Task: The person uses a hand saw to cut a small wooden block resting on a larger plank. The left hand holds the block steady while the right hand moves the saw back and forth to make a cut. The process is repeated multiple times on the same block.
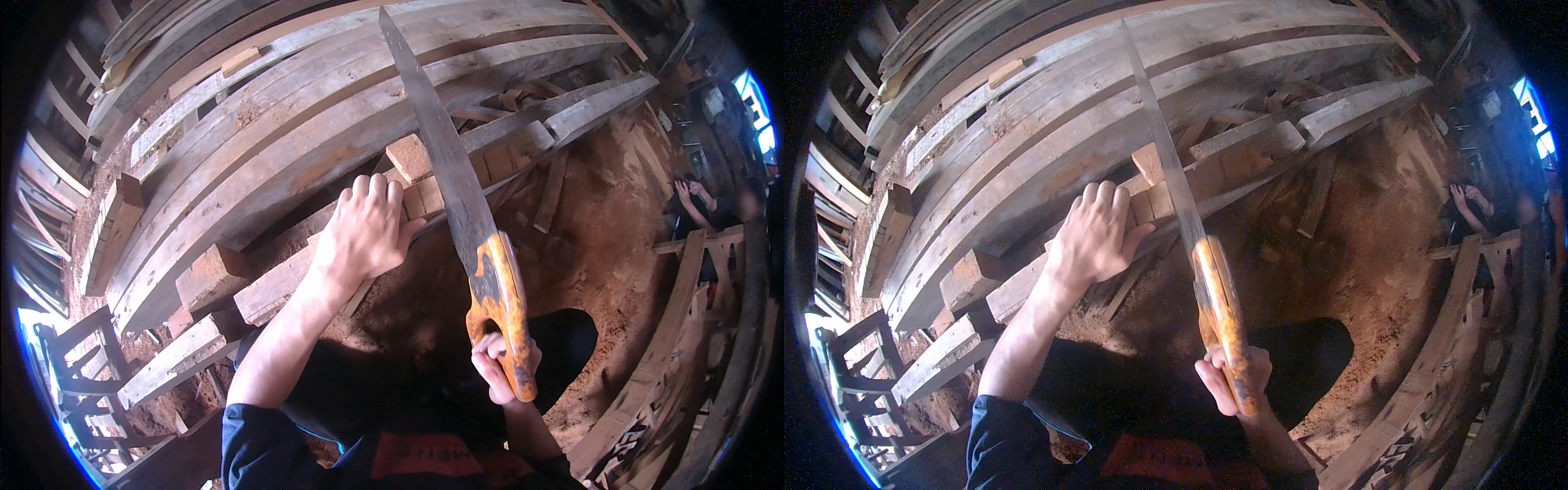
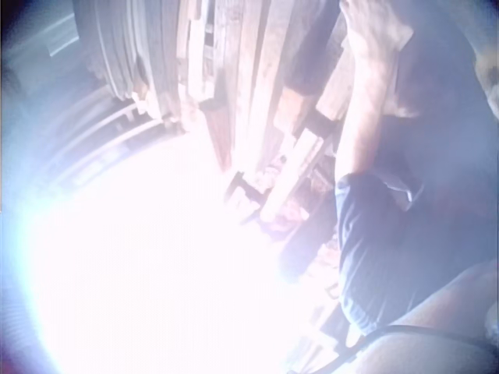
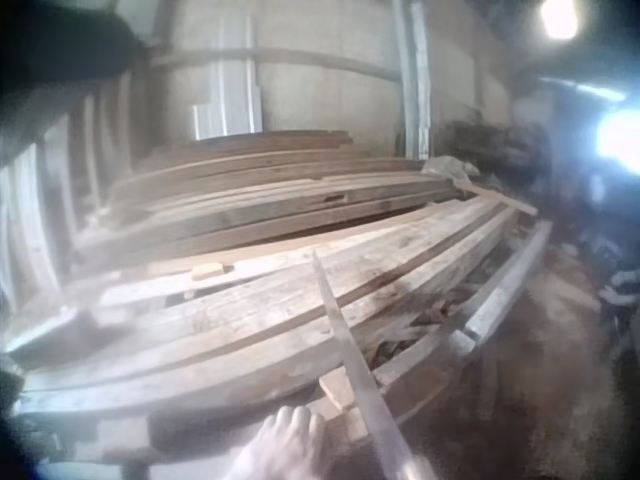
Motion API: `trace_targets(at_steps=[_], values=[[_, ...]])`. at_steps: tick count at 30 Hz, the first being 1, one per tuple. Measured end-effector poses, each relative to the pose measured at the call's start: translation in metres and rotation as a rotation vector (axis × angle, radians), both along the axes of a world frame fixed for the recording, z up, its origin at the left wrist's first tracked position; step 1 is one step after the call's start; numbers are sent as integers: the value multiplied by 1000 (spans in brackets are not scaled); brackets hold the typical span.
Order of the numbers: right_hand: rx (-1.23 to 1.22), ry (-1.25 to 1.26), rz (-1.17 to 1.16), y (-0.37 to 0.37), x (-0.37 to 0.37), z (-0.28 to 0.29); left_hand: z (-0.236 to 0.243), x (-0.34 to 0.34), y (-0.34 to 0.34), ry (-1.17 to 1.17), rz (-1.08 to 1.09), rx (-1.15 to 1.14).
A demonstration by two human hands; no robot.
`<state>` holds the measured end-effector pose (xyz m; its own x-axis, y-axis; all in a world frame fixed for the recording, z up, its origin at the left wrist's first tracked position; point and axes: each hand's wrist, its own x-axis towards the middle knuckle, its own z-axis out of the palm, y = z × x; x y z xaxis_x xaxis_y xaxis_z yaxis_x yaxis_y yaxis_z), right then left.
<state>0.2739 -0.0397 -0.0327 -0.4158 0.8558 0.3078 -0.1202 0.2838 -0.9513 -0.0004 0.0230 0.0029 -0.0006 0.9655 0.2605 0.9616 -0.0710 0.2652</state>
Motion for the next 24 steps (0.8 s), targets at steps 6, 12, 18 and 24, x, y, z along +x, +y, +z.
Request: trace_targets(at_steps=[6, 12, 18, 24], values=[[137, -200, 14, -4, -5, 14, -2, -1, -3, -33, -8, 24], [149, -171, -9, -4, -8, 13, -1, -3, -3, -23, -10, 22], [155, -180, 11, 0, -5, 13, -4, -3, -2, -18, -11, 60], [157, -142, -1, 0, -6, 12, -1, -2, -2, -31, -15, 46]])
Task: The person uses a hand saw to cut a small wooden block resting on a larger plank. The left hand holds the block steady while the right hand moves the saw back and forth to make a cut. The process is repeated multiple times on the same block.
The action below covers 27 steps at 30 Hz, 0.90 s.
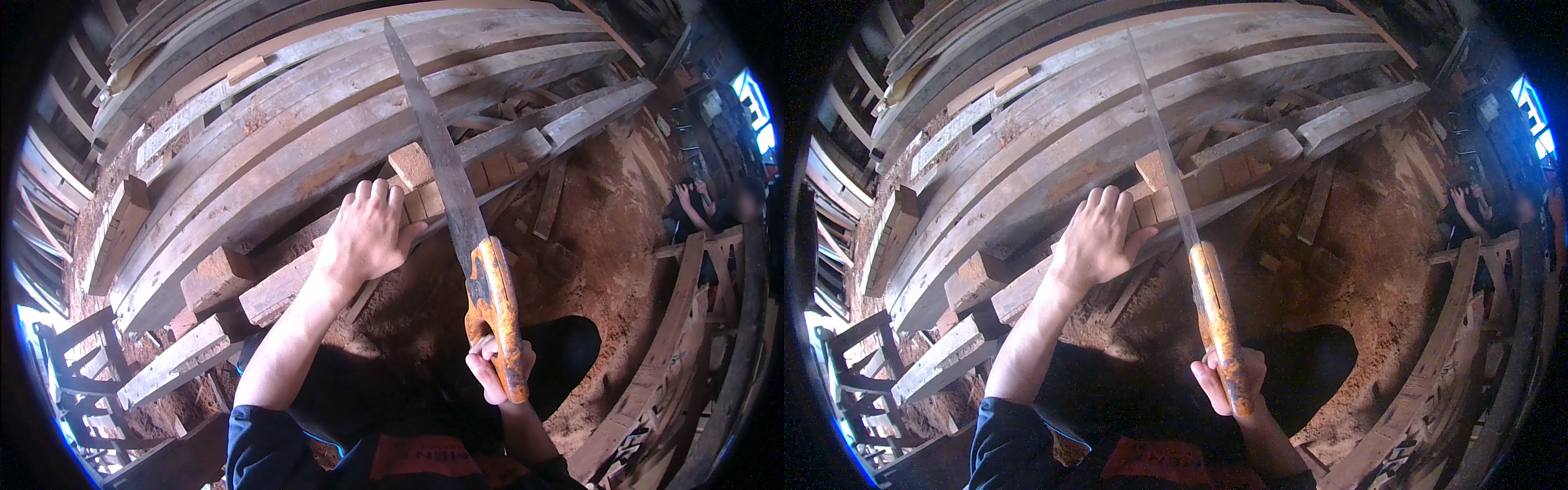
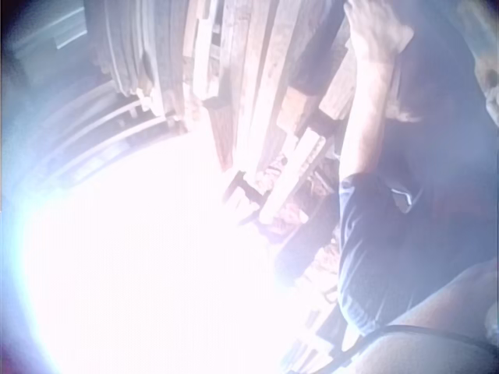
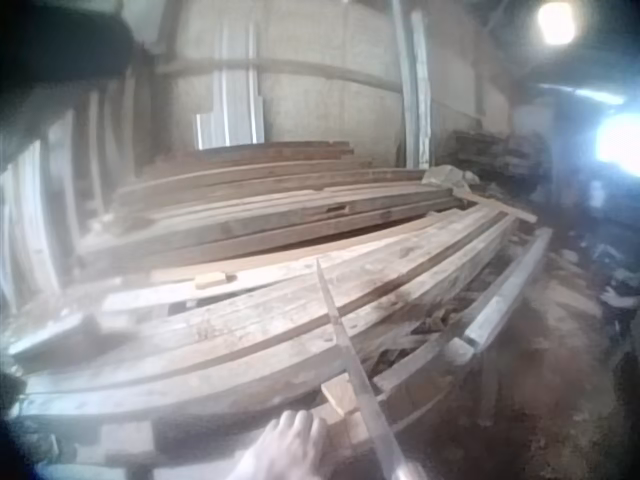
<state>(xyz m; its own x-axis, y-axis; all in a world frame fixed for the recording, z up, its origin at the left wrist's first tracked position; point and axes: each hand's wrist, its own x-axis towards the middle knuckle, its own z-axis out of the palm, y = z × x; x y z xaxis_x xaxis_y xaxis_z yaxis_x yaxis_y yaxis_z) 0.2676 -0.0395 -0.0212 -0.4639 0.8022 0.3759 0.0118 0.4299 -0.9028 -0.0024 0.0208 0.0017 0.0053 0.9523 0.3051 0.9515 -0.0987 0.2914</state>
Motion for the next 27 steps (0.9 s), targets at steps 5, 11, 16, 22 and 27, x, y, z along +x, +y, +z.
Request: trace_targets(at_steps=[5, 11, 16, 22, 27], values=[[-10, -31, -1, 1, 1, 0, -1, -2, -1, 15, 8, -2], [-27, -40, -5, 1, 2, 1, 0, -1, 0, 19, 11, -17], [-57, 24, 4, 1, -2, 1, 0, -2, 0, 16, 2, -5], [-17, 24, 4, 1, 0, -4, 0, -2, 0, 21, -2, -7], [-17, 17, 7, 2, 0, -5, 0, -3, 0, 23, -2, -15]])
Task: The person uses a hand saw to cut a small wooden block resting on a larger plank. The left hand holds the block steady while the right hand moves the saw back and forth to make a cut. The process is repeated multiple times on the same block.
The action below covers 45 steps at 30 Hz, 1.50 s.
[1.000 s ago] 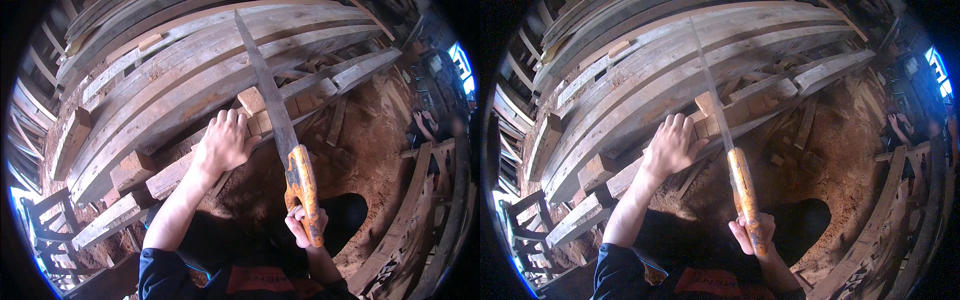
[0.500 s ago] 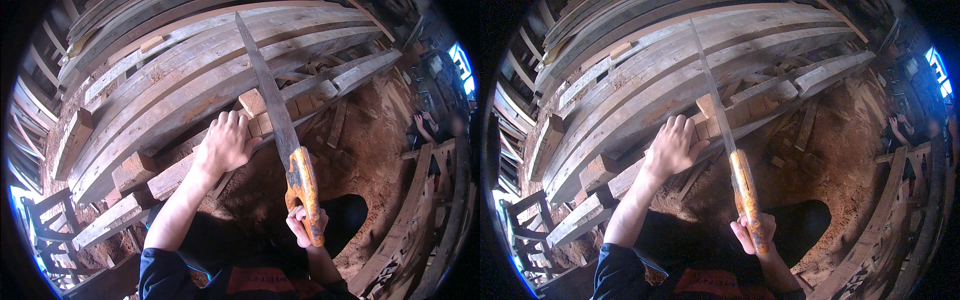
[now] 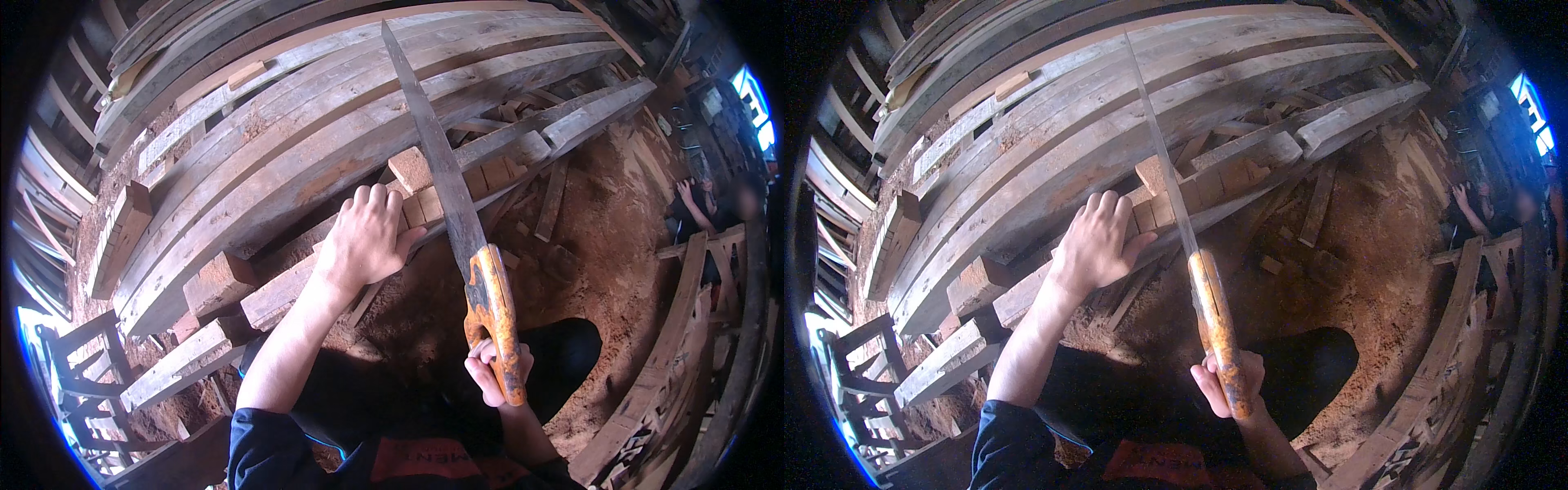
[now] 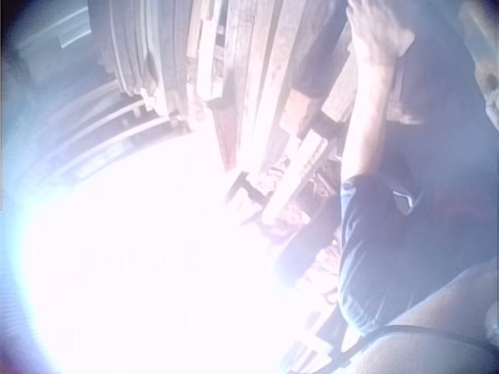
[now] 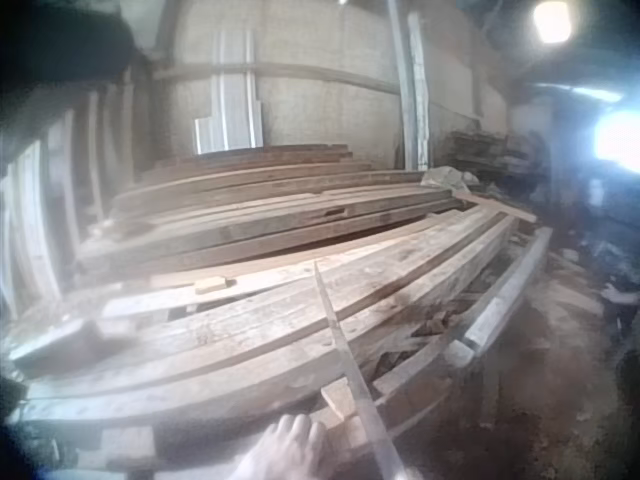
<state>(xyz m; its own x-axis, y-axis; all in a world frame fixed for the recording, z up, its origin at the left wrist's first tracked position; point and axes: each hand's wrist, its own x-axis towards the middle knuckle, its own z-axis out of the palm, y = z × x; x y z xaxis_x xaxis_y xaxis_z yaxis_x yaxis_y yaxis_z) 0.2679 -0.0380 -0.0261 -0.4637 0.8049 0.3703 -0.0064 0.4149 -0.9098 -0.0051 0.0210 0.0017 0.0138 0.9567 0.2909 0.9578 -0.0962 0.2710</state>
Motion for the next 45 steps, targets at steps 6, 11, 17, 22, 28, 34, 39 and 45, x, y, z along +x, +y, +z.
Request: trace_targets(at_steps=[6, 11, 17, 22, 28, 34, 39, 45], values=[[-5, 2, -8, -2, 3, -6, 2, 1, 0, -10, 0, -8], [10, -11, -15, -2, 4, -6, 0, 0, 0, -3, 3, 7], [-39, -10, -5, -2, 3, -3, 2, 0, 0, -30, -12, 8], [-31, -20, -3, -1, 1, -1, 1, 0, 1, -16, -3, 8], [-29, -23, 3, -1, 2, -2, 0, 0, 1, -29, -13, 20], [-7, -2, 0, -1, 4, -9, -1, 0, 1, -17, -14, 37], [24, 27, -33, -2, 4, -18, 0, 0, 1, -12, -13, 25], [95, 9, -39, 0, 2, -18, 2, 0, 0, -11, -5, 12]])
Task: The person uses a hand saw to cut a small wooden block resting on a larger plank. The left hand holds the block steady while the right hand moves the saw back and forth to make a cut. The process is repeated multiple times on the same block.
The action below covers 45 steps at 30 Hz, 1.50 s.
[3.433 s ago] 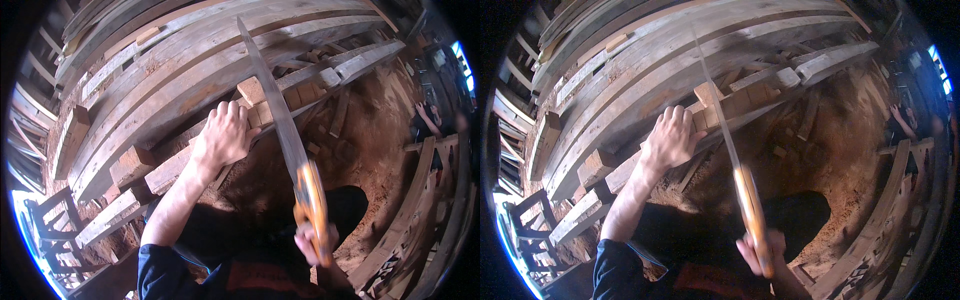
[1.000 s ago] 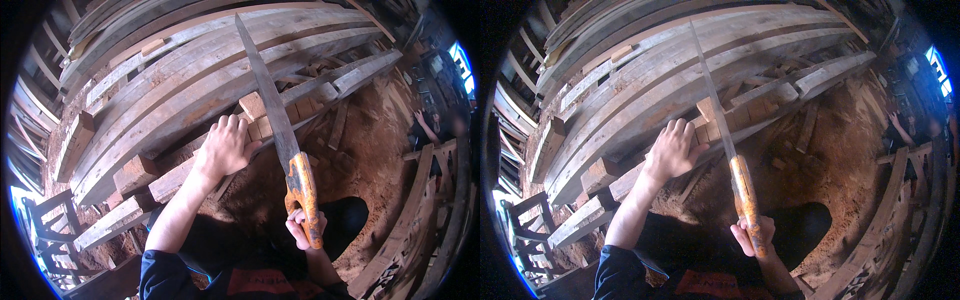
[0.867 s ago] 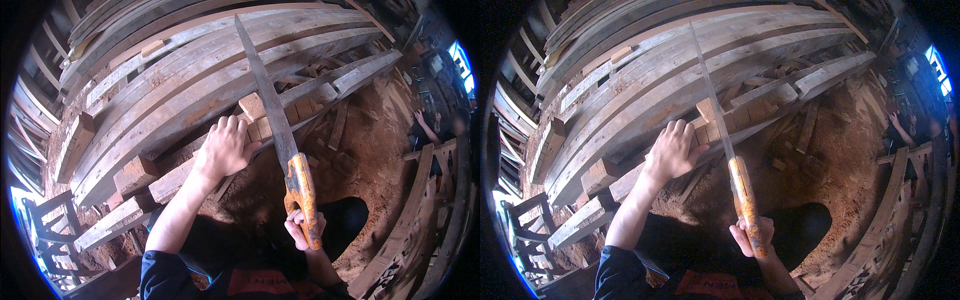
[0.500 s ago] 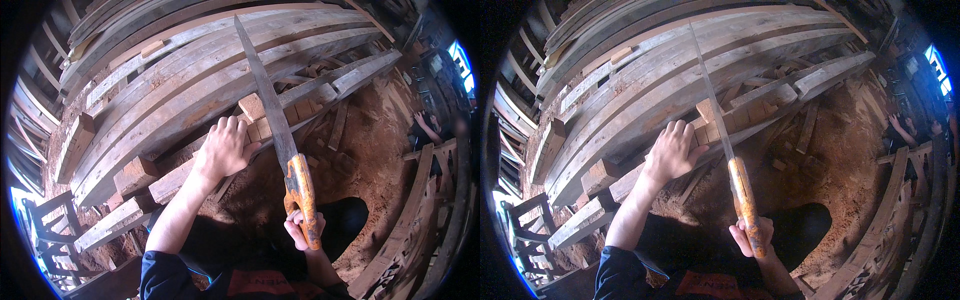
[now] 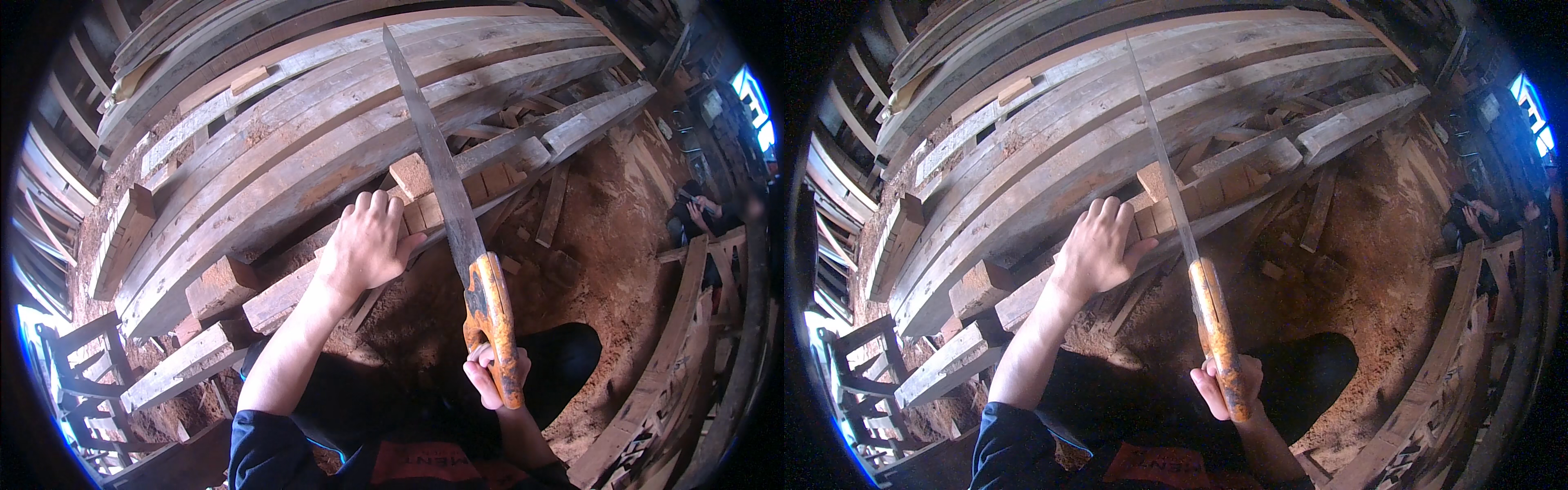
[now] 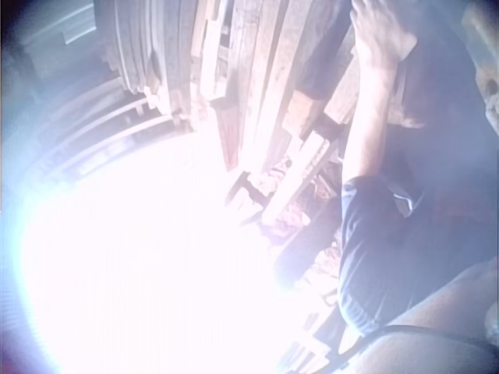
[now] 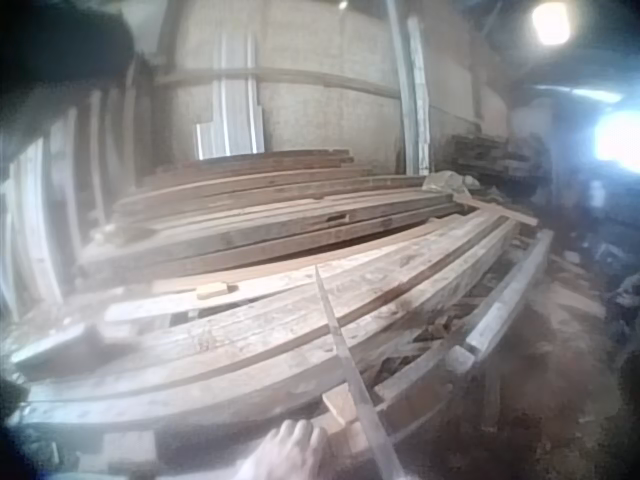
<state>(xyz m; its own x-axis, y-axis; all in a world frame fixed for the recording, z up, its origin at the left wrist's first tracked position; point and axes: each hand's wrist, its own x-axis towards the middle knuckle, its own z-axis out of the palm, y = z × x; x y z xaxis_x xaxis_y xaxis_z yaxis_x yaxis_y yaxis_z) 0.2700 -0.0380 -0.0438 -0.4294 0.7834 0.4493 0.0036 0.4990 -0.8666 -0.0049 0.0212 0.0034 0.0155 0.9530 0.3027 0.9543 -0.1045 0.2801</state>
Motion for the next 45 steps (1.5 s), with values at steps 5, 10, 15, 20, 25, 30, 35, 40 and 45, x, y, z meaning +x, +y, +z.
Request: trace_targets(at_steps=[5, 10, 15, 20, 25, 30, 35, 40, 45], values=[[-40, -11, 11, -1, 1, 3, 0, 0, 0, -1, 1, -18], [-87, -9, -7, -4, 2, 6, -2, 0, 0, -7, -4, 3], [-100, 9, 5, -4, 0, 5, 0, -1, -1, -1, -1, -3], [-105, 14, 17, -4, 2, 3, 1, 0, 0, -15, -3, -14], [-153, -18, 23, -4, 1, 12, -2, -1, 0, -4, 10, -12], [-83, -30, 32, 0, 0, 11, 0, 0, 0, 5, 16, -38], [-93, -27, 40, 0, 2, 8, 0, 1, -1, 6, 19, -35], [-114, 6, 29, 0, -2, 13, 0, 1, -1, -4, -1, 3], [-80, 31, 28, 0, -3, 10, 3, 2, -3, -11, -1, 9]])
